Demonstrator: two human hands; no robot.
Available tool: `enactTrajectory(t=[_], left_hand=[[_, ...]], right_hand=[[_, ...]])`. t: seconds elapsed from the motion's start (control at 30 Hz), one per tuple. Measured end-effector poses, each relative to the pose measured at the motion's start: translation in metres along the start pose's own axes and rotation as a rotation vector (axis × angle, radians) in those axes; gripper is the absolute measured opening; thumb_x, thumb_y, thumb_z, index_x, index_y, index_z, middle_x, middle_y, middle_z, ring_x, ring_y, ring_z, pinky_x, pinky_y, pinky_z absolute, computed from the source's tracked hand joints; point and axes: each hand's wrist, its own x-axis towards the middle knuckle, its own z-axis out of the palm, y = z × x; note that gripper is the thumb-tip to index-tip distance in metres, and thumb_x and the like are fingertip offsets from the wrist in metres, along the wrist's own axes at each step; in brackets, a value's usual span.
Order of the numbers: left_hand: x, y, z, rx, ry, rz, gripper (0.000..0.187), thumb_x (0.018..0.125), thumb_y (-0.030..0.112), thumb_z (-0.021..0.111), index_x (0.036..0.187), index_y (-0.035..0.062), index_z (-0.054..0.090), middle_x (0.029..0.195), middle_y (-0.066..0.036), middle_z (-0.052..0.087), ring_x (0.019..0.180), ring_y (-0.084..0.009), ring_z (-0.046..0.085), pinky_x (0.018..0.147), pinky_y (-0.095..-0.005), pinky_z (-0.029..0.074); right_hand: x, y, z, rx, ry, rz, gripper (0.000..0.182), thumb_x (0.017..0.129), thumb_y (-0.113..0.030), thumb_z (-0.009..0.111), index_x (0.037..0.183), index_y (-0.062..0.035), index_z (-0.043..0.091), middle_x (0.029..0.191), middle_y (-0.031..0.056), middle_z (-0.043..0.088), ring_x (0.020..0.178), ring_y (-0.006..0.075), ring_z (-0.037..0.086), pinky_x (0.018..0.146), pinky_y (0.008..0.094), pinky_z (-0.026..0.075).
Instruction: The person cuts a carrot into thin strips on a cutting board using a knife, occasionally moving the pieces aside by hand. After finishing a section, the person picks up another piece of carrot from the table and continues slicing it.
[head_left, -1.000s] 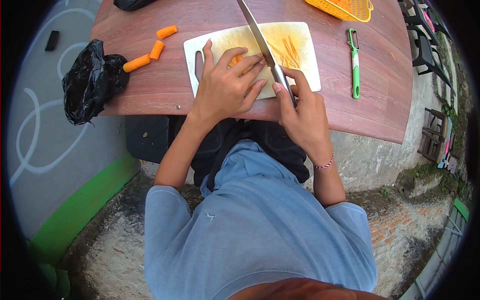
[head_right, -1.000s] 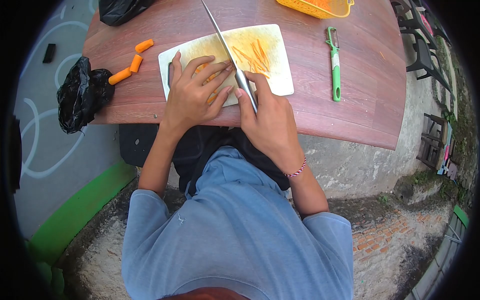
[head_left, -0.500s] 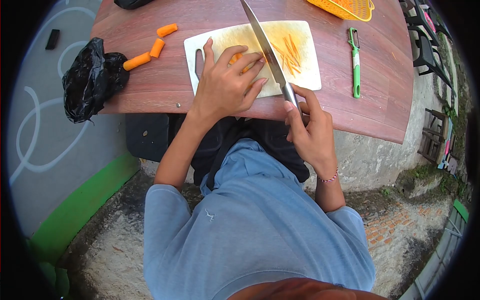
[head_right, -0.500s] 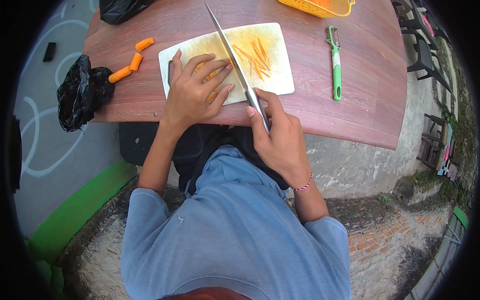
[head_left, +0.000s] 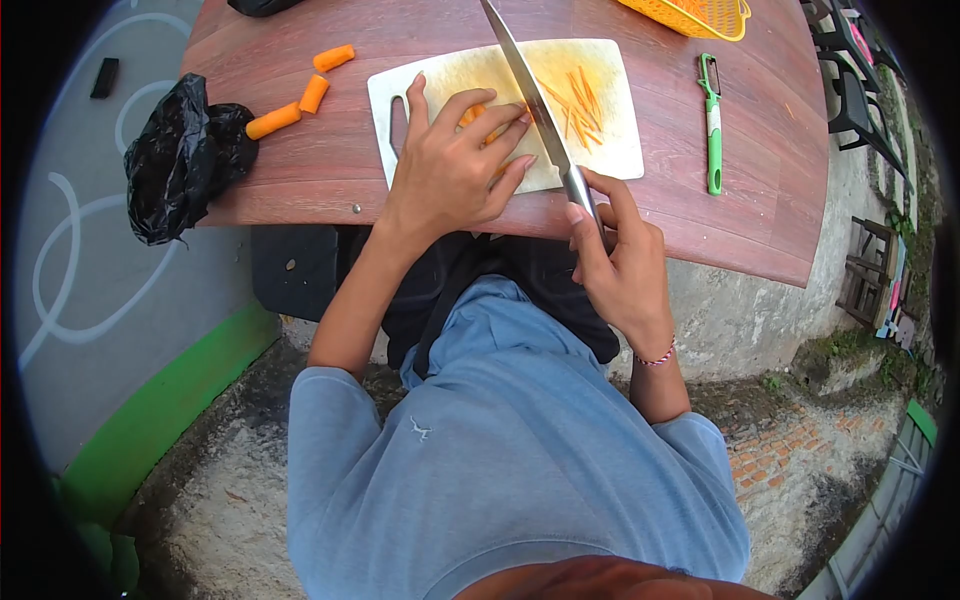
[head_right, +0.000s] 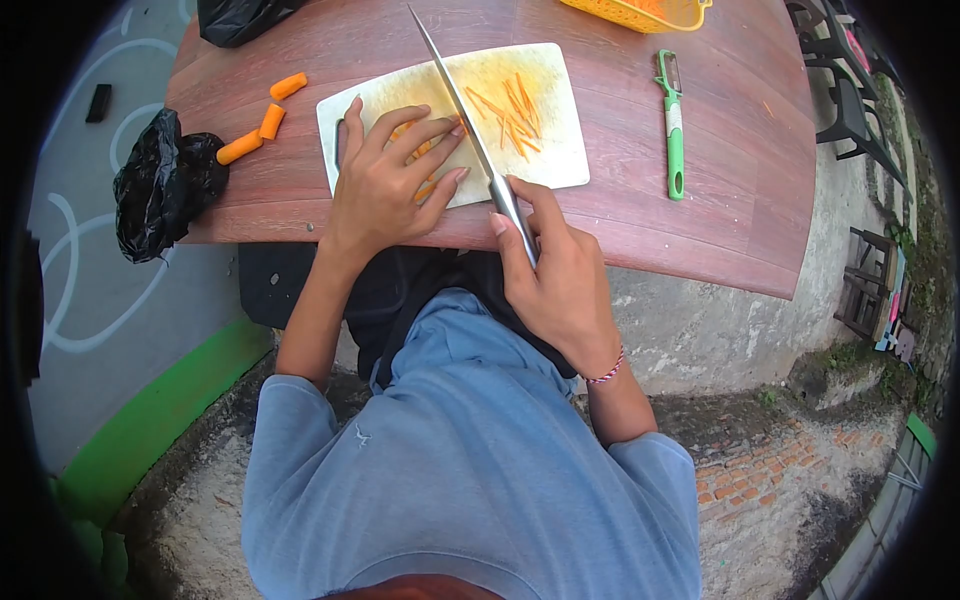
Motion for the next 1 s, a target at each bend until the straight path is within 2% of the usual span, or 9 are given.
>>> enactTrajectory(t=[0.07, 0.8, 1.0], left_hand=[[0.000, 0.000, 0.001, -0.002, 0.001, 0.001, 0.035, 0.094, 0.036, 0.078, 0.118, 0.0105, 0.083, 0.124, 0.001, 0.075, 0.125, -0.0263, 0.065, 0.114, -0.0783, 0.029], [0.000, 0.000, -0.001, -0.002, 0.008, -0.002, 0.035, 0.094, 0.035, 0.078, 0.119, 0.0107, 0.083, 0.126, 0.001, 0.075, 0.125, -0.0265, 0.065, 0.115, -0.0776, 0.029], [0.000, 0.001, -0.002, 0.002, -0.020, -0.010, 0.039, 0.094, 0.036, 0.077, 0.125, 0.0122, 0.081, 0.129, 0.002, 0.074, 0.127, -0.0258, 0.064, 0.117, -0.0783, 0.027]], right_hand=[[0.001, -0.004, 0.001, 0.025, 0.019, 0.038, 0.034, 0.107, -0.018, 0.067, 0.137, -0.0036, 0.062, 0.070, 0.0210, 0.066, 0.060, 0.0404, 0.068, 0.056, 0.0455, 0.048], [0.041, -0.017, 0.000, -0.061, 0.029, -0.028, 0.031, 0.104, -0.018, 0.070, 0.131, -0.0034, 0.064, 0.071, 0.0243, 0.067, 0.066, 0.0475, 0.069, 0.060, 0.0483, 0.051], [0.026, -0.003, -0.007, 0.018, 0.076, 0.005, 0.034, 0.105, -0.019, 0.070, 0.135, -0.0034, 0.065, 0.073, 0.0212, 0.071, 0.062, 0.0378, 0.072, 0.059, 0.0432, 0.051]])
